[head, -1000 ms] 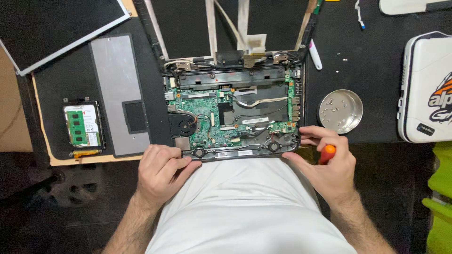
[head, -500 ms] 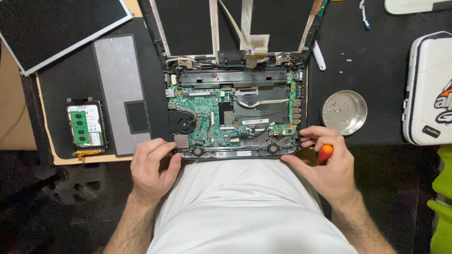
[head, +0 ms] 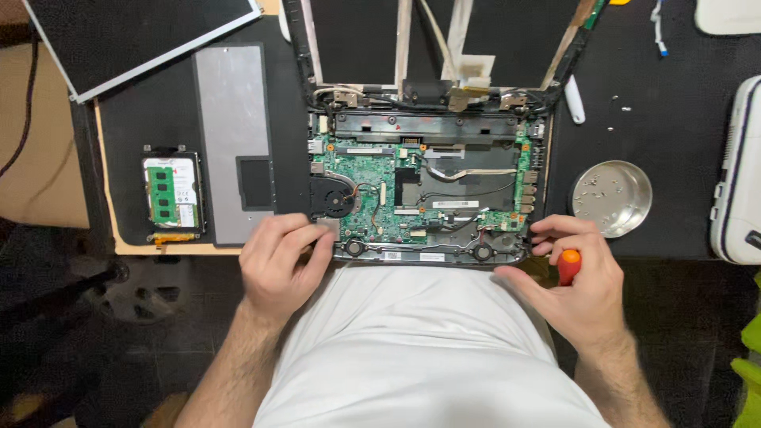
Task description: The person uses a screwdriver to unscrew internal components of a laptop, places a white frame over the motherboard, and kemudian plugs a hard drive into a connector.
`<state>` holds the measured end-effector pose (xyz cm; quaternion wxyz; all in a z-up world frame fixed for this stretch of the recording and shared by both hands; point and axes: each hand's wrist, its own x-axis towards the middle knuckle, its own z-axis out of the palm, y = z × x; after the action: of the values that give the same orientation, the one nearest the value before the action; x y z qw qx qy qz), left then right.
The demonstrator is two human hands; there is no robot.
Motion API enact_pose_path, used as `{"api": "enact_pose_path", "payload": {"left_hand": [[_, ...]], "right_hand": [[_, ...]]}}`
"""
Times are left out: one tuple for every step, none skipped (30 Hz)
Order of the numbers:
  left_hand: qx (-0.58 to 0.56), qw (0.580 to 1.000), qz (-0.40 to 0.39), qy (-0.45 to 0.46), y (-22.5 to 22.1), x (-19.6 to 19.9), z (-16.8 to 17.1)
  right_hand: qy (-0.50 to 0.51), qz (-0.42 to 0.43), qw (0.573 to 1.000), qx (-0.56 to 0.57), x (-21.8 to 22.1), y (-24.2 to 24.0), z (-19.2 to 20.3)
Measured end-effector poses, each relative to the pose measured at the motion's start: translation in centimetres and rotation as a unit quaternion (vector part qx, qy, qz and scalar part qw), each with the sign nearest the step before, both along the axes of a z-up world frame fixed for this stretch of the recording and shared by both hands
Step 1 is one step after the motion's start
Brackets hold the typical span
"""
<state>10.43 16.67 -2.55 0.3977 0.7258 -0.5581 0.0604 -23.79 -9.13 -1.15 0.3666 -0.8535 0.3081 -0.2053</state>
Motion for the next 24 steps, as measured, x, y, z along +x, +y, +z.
{"api": "enact_pose_path", "payload": {"left_hand": [[0.002,1.000,0.002,0.000,-0.9,0.1,0.6],[-0.017,1.000,-0.009,0.002,-1.8,0.2,1.1],[-0.037,0.999,-0.021,0.004,-2.8,0.4,1.6],[-0.037,0.999,-0.018,0.004,-3.4,0.4,1.8],[-0.020,0.999,-0.042,-0.019,-4.0,0.3,1.9],[-0.003,0.997,-0.067,-0.040,-4.6,0.3,2.0],[-0.002,0.997,-0.066,-0.039,-5.3,-0.1,2.4],[0.033,0.996,-0.072,-0.045,-6.0,-0.5,2.8],[0.067,0.994,-0.077,-0.050,-6.8,-0.9,3.1],[0.067,0.993,-0.078,-0.049,-7.0,-1.0,2.9],[0.087,0.992,-0.072,-0.061,-7.2,-1.2,2.8],[0.107,0.989,-0.066,-0.075,-7.5,-1.2,2.6],[0.106,0.989,-0.067,-0.075,-7.5,-1.3,2.8],[0.106,0.989,-0.068,-0.081,-7.5,-1.4,2.9],[0.106,0.988,-0.069,-0.087,-7.5,-1.6,3.0],[0.106,0.988,-0.070,-0.087,-7.6,-1.8,3.3],[0.103,0.987,-0.088,-0.086,-7.7,-2.0,3.5],[0.098,0.986,-0.107,-0.087,-7.9,-2.2,3.8],[0.097,0.985,-0.108,-0.088,-7.8,-2.5,3.6],[0.105,0.983,-0.117,-0.090,-7.9,-2.8,3.4],[0.113,0.981,-0.127,-0.093,-8.0,-3.1,3.1],[0.110,0.981,-0.129,-0.093,-8.0,-3.2,2.9],[0.105,0.981,-0.126,-0.099,-8.0,-3.3,2.7],[0.101,0.982,-0.123,-0.105,-8.1,-3.4,2.5]], "right_hand": [[0.000,0.002,1.000,0.002,0.0,-0.1,0.1],[-0.007,0.000,1.000,0.014,-0.1,-0.2,0.2],[-0.013,-0.001,1.000,0.027,-0.2,-0.3,0.4],[-0.013,0.001,1.000,0.027,-0.3,-0.4,0.6],[-0.008,-0.037,0.999,-0.028,-0.4,-0.5,0.8],[-0.002,-0.075,0.994,-0.081,-0.5,-0.5,1.1],[-0.001,-0.074,0.994,-0.081,-0.4,-1.2,1.4],[0.023,-0.072,0.985,-0.158,-0.3,-1.8,1.8],[0.047,-0.068,0.969,-0.233,-0.2,-2.4,2.2],[0.049,-0.068,0.969,-0.233,0.1,-2.6,2.4],[0.070,-0.069,0.972,-0.213,0.3,-2.9,2.7],[0.091,-0.072,0.974,-0.193,0.7,-3.2,2.9],[0.091,-0.073,0.974,-0.194,0.5,-3.4,2.5],[0.082,-0.073,0.974,-0.197,0.3,-3.7,2.1],[0.073,-0.073,0.974,-0.200,0.1,-3.9,1.7],[0.073,-0.073,0.974,-0.200,-0.1,-4.3,1.4],[0.060,-0.074,0.975,-0.201,-0.3,-4.6,1.1],[0.046,-0.075,0.975,-0.204,-0.4,-5.0,0.7],[0.046,-0.076,0.975,-0.205,0.0,-5.1,0.9],[0.038,-0.078,0.976,-0.202,0.4,-5.3,1.2],[0.031,-0.080,0.976,-0.199,0.7,-5.4,1.5],[0.031,-0.083,0.976,-0.201,0.1,-5.5,1.1],[0.026,-0.090,0.971,-0.219,-0.5,-5.6,0.7],[0.022,-0.097,0.967,-0.236,-1.1,-5.7,0.2]]}}
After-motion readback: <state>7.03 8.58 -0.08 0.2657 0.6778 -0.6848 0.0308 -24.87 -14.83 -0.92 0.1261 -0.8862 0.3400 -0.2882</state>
